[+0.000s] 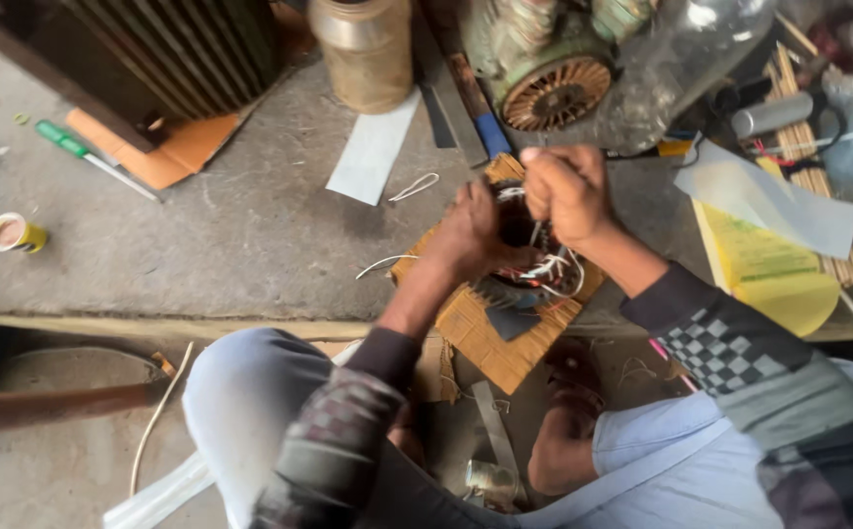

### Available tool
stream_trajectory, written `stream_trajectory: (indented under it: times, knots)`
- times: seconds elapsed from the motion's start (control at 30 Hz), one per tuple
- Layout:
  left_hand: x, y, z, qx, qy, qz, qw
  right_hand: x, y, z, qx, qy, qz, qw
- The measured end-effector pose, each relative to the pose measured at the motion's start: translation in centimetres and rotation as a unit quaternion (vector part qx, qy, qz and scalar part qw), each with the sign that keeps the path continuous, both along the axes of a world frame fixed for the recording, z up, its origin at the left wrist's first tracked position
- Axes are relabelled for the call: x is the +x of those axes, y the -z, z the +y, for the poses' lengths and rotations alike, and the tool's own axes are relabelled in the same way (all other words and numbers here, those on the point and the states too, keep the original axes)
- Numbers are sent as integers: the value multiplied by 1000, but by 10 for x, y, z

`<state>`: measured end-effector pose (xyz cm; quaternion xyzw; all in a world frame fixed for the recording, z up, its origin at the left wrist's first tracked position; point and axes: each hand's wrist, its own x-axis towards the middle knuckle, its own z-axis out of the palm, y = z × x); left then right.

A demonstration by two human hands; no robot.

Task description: The person sits at a low workbench and rewinds an electric motor stator, pressing insulated wire coils into the stator slots by hand and tapping them into place with a hammer. They rotate the stator to work around it and adjust the winding wires as they go.

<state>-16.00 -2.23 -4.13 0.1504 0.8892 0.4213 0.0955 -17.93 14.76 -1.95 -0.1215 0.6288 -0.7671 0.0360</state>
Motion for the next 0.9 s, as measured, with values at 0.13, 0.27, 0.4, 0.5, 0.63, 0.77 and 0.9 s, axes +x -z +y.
stream_trajectory:
  times: [0.13,0.27,0.4,0.5,0.63,0.77,0.9]
  knots:
    - [5,-9,13,-31,-56,14,998,4,-6,0,46,-27,28,998]
    - [22,-8,19,-21,-104,61,993,5,-1,1,84,-22,59,994]
    - [24,5,19,3,-116,79,990,8,18,8,132,-32,39,990]
    - [14,10,24,-24,-123,48,991,0,27,10,189,-9,64,980]
    - [-1,2,23,-33,-102,33,994,-12,12,1,77,18,49,996]
    - [-7,0,-11,177,15,-55,983,25,-14,-8,46,55,80,994]
    - [-1,6,-50,217,29,-29,975,120,-13,-13,147,-4,99,984]
